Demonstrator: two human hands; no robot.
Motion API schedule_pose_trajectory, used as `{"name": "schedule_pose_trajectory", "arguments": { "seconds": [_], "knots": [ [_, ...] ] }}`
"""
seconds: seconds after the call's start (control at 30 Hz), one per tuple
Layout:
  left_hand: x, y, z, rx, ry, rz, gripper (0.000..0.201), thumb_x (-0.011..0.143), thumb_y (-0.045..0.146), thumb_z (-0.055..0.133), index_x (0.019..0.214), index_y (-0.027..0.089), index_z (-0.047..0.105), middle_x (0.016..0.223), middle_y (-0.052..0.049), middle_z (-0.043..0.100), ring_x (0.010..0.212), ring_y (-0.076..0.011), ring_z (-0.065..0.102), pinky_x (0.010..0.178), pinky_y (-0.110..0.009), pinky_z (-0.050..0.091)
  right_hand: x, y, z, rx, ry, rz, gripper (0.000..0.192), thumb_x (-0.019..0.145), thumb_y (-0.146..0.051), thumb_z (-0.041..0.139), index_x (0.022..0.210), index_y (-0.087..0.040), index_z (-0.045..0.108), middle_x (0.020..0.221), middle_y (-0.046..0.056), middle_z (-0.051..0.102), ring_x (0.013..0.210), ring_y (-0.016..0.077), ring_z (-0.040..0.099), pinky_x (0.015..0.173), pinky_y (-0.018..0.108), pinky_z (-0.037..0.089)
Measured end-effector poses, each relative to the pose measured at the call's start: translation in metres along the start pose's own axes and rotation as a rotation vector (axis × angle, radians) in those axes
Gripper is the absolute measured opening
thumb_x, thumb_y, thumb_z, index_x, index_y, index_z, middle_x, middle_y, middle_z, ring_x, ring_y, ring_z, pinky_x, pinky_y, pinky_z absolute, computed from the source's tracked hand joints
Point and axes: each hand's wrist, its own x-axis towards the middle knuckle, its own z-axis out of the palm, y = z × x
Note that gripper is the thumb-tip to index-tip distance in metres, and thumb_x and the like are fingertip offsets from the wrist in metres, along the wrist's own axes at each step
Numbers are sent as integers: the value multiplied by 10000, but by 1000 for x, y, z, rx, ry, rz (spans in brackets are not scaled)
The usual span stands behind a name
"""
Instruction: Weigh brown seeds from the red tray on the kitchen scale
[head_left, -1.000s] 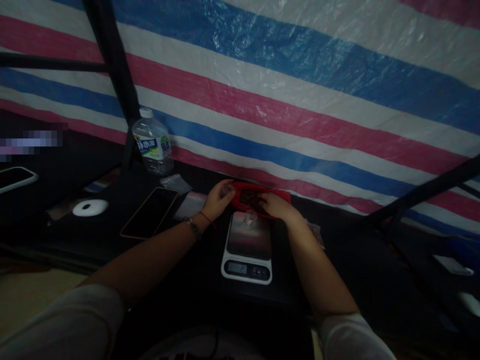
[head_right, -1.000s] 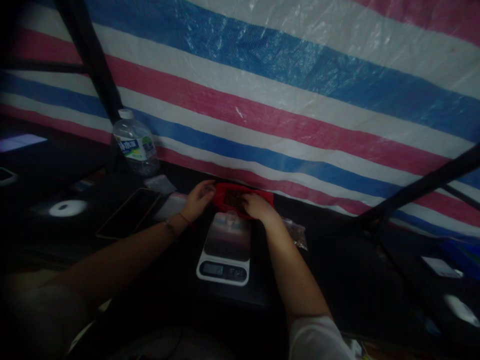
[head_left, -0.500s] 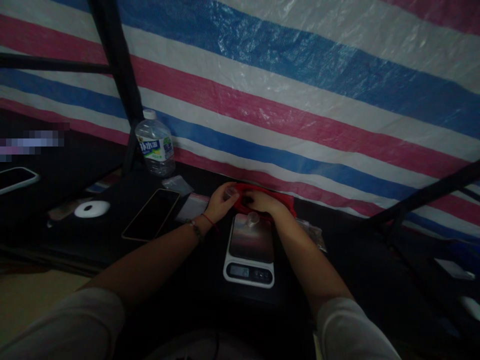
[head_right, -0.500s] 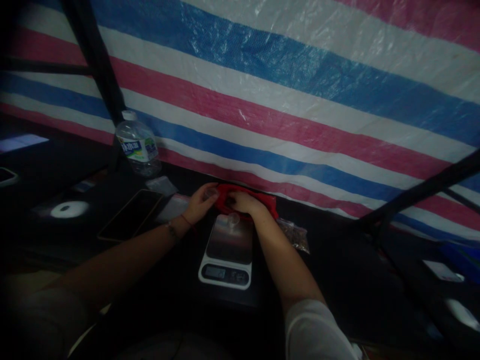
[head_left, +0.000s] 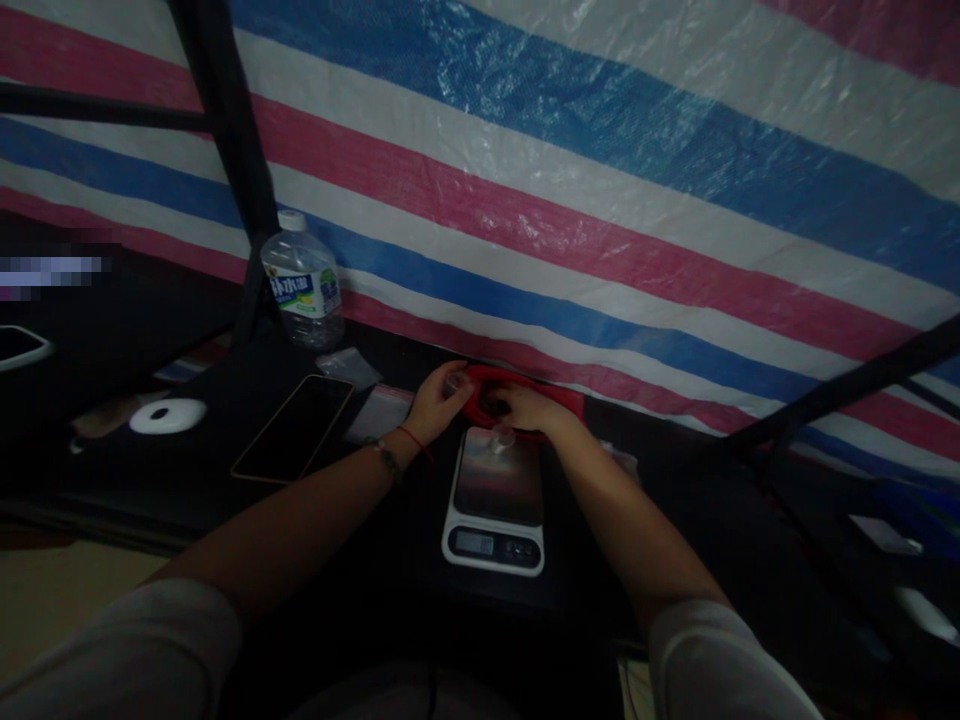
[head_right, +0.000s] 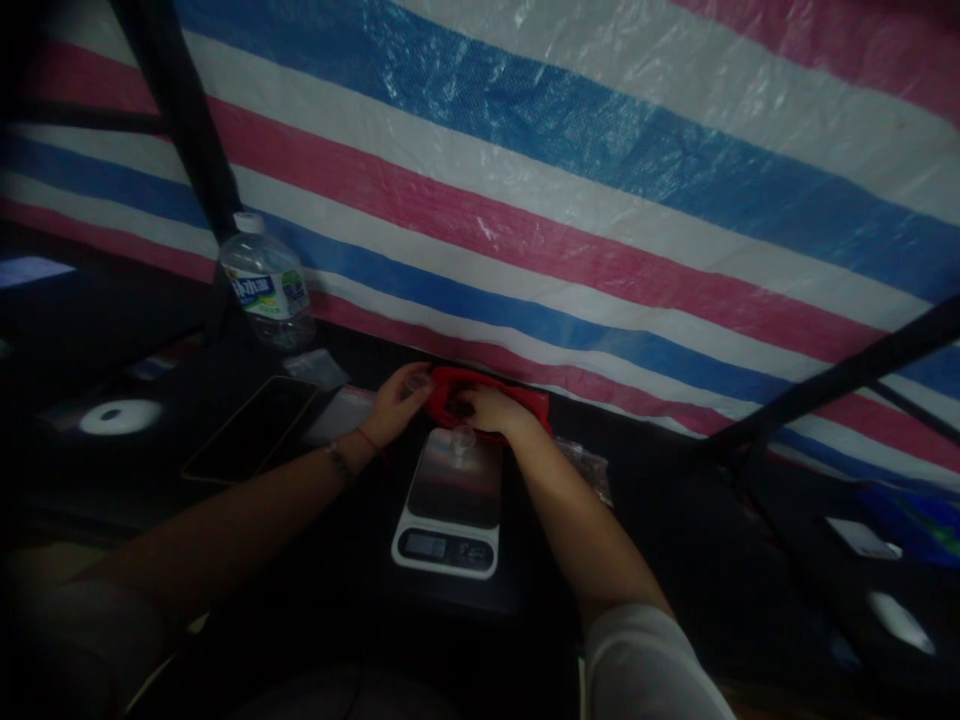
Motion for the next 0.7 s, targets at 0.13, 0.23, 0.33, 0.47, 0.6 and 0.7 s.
{"name": "schedule_pose_trajectory", "arguments": {
  "seconds": [0.13,0.23,0.33,0.47,0.6,0.7],
  "knots": [
    [0,1,0,7,9,-1,458,823,416,591,1195,151,565,1088,-102,656,1046,-235,605,933,-401,475,6,-2,3,-28,-8,-15,407,724,-59,586,1090,-202,691,1085,74,705,962,214,649,866,274,463],
    [0,3,-2,63,6,26,447,816,395,592,1190,152,561,1114,-104,643,1044,-234,600,934,-403,474,5,0,3,-58,4,13,375,734,-51,574,1058,-190,703,1048,86,717,941,215,655,849,271,465],
    [1,8,-6,185,-69,110,445,777,332,614,1182,158,557,1138,-96,623,1035,-229,595,930,-389,478,3,1,3,-77,-19,22,364,760,-91,583,1092,-192,691,1076,80,709,956,201,651,851,250,456],
    [3,13,-11,295,-217,206,321,699,215,622,1013,152,593,983,-69,624,902,-197,608,813,-325,515,5,1,5,-152,-16,53,327,759,-91,582,1048,-177,708,1045,78,718,959,197,648,846,234,445],
    [3,17,-14,305,-347,277,177,679,130,548,847,159,596,870,-46,605,800,-164,592,734,-286,505,5,3,8,-159,46,67,275,778,-78,561,973,-170,732,1007,83,726,924,194,654,818,235,445],
    [1,25,-16,329,-506,349,302,681,121,529,961,169,630,937,-51,642,878,-179,609,804,-299,495,1,8,9,-105,101,62,260,789,-76,559,955,-175,733,983,69,730,887,179,656,791,229,443]
  ]
}}
